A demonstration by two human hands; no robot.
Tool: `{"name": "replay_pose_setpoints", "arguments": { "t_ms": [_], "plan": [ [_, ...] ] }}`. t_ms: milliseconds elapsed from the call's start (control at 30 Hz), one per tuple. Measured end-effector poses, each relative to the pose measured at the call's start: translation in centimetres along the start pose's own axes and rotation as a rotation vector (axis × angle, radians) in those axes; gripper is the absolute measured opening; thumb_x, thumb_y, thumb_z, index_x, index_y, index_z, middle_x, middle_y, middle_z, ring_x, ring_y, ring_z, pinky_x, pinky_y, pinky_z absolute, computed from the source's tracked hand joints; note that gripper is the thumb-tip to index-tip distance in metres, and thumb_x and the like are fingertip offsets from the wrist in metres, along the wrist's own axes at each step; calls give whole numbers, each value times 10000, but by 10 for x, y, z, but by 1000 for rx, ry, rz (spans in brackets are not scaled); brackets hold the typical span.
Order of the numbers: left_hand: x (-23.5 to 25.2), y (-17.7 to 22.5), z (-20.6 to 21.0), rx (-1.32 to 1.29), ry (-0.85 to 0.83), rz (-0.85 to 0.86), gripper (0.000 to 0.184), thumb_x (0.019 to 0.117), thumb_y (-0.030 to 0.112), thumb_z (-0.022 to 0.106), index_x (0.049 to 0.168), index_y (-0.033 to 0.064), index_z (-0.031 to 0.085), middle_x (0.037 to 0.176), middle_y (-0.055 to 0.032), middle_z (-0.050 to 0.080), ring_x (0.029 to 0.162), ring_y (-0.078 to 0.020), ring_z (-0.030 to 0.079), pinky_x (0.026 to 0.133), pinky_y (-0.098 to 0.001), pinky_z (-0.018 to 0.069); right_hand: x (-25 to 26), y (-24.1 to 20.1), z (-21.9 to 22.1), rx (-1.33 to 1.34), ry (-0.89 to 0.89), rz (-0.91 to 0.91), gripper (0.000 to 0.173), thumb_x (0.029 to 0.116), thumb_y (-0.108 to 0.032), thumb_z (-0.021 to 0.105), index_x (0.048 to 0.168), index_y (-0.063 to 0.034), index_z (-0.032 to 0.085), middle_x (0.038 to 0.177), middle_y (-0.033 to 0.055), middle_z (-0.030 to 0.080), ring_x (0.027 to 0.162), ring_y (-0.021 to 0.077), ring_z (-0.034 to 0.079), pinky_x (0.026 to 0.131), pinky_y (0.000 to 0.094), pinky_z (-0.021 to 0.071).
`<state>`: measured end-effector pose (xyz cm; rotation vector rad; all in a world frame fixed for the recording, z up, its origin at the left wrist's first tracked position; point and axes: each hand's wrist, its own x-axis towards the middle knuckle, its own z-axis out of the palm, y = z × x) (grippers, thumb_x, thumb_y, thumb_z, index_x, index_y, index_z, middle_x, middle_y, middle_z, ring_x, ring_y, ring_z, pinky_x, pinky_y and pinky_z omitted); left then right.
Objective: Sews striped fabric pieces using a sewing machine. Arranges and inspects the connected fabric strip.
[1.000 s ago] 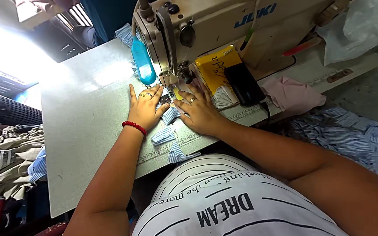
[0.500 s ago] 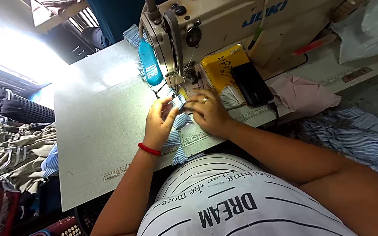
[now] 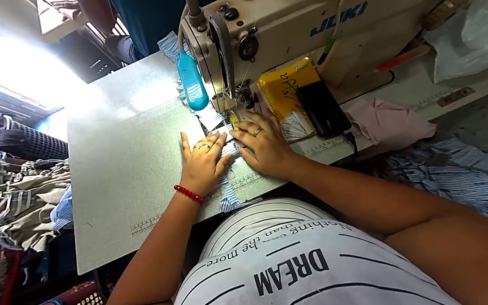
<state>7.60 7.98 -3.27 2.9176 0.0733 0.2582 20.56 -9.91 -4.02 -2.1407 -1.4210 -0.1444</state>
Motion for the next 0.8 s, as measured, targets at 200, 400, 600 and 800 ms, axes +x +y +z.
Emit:
{"name": "replay_pose_setpoints", "arguments": {
  "t_ms": [200, 400, 600, 800],
  "plan": [
    [-3, 1, -1, -29, 8, 8, 576, 1078, 502, 291, 1386, 180, 656, 1481, -79, 589, 1450, -294, 471, 1165, -783, 34, 4, 0, -9, -2, -104, -23, 315, 1004, -258, 530, 1172, -202, 790, 1462, 76, 606, 1520, 400, 315, 1207, 728, 106],
    [-5, -1, 0, -26, -1, 76, 628, 1061, 535, 284, 1388, 145, 653, 1573, -44, 498, 1482, -258, 429, 1176, -764, 32, -6, -3, -2, -69, -86, -75, 361, 996, -217, 485, 1223, -159, 760, 1442, 29, 632, 1526, 340, 340, 1189, 758, 75],
    [10, -2, -1, 53, -24, 22, 665, 1060, 567, 265, 1500, 154, 544, 1492, -64, 579, 1425, -287, 499, 1158, -788, 25, 2, -4, -3, -56, -169, 9, 427, 1021, -226, 406, 1321, -148, 700, 1505, 21, 579, 1549, 320, 299, 1174, 776, 22],
    [16, -4, 2, 62, -25, 2, 683, 1052, 593, 245, 1481, 171, 567, 1488, -56, 580, 1432, -289, 486, 1143, -804, 17, 6, -7, 1, -88, -130, 11, 399, 1003, -214, 445, 1282, -136, 719, 1508, 30, 575, 1563, 316, 262, 1171, 784, -11]
  ]
}}
